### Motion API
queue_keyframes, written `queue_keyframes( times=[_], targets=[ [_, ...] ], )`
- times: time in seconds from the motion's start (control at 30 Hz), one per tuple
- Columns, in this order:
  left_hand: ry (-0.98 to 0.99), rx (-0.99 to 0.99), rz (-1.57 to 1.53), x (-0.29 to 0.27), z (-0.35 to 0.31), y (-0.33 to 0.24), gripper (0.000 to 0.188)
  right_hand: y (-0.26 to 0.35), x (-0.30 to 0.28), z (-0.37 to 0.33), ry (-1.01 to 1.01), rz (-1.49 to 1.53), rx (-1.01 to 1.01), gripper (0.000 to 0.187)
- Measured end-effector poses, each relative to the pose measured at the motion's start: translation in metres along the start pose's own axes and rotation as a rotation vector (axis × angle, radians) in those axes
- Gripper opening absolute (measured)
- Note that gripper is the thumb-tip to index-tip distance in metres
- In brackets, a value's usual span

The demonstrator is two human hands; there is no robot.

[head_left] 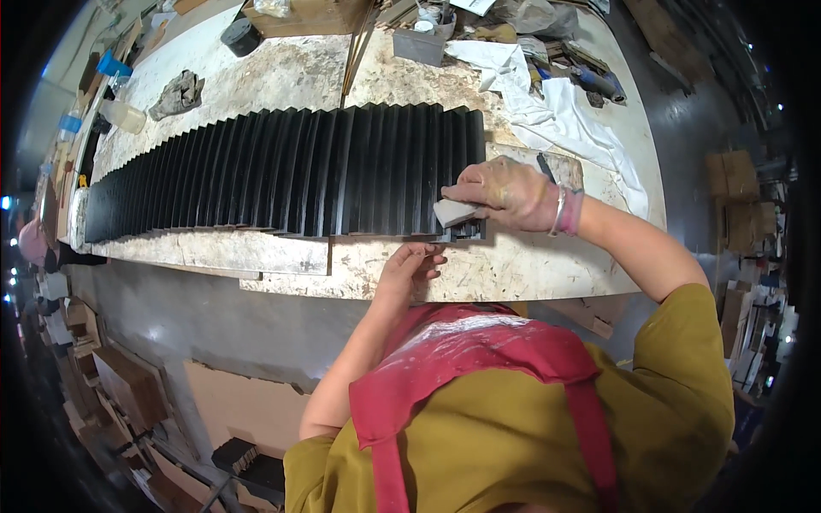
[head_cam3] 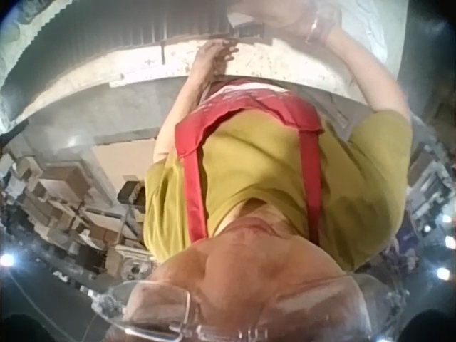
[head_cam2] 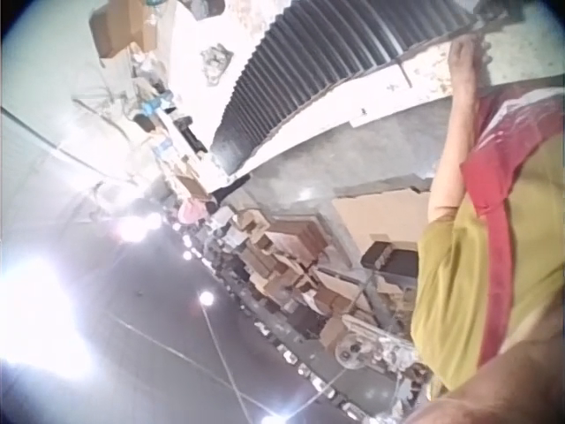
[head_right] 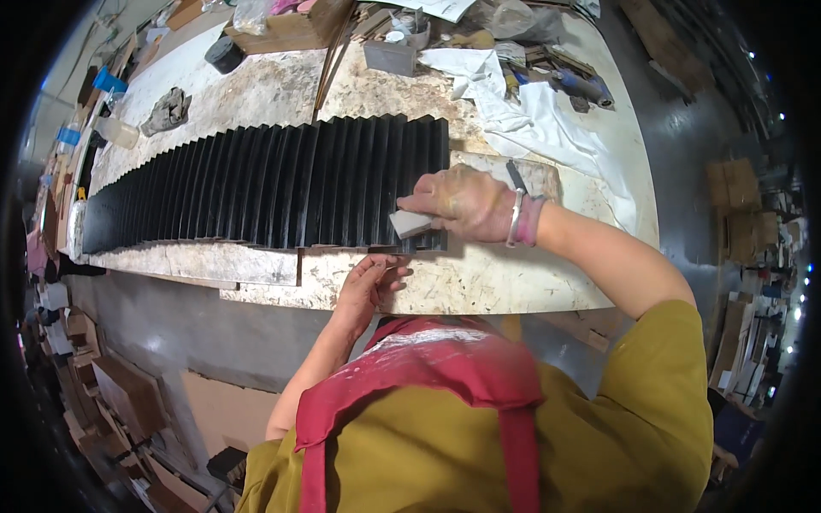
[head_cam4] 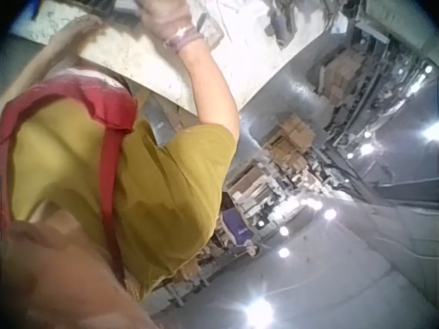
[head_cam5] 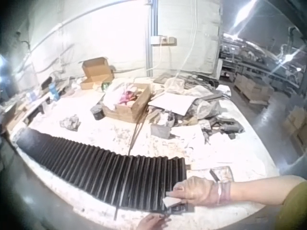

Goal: The person cleans a long, grooved wooden panel by rubbing a cloth along the slats and then stacks the cleaned pieces together on a workbench.

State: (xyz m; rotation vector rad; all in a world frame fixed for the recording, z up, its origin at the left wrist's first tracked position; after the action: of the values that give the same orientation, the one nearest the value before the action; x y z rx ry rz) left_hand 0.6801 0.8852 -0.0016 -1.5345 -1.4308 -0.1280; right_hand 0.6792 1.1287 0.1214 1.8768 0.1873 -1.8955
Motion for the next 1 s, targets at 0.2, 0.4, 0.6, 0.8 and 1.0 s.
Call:
queue_keyframes(
  times=[0.2,0.4,0.6,0.8,1.0],
  targets=[
    [0.023,-0.04,0.031,0.009,0.003,-0.001,0.018,-0.101,-0.002,0.053,-0.221,-0.002,0.463,0.04],
    [0.009,0.012,-0.062,0.006,-0.003,0.0,0.019,-0.016,0.004,0.018,-0.022,-0.064,0.113,0.048],
    [0.041,-0.023,-0.093,0.005,0.001,-0.001,0.02,-0.009,0.014,-0.008,-0.211,-0.222,0.165,0.055],
    [0.044,-0.06,-0.135,0.001,0.0,-0.002,0.021,0.033,0.001,-0.03,0.012,0.027,-0.07,0.051],
    [0.048,-0.079,-0.131,0.004,0.003,-0.006,0.021,0.029,0.008,-0.048,-0.144,-0.037,0.013,0.051]
  ],
)
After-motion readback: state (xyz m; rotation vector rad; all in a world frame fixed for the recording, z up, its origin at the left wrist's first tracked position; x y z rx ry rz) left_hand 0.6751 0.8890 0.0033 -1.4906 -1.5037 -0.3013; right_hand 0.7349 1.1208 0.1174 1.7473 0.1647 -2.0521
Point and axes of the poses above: each hand's wrist, its own z-axis towards the middle knuckle, its own x-axis out of the palm, y = z × x, the point moved 2 cm from there along z, towards the middle knuckle, and after that the axes turned 7 degrees about -z, right-handed, at the moved point
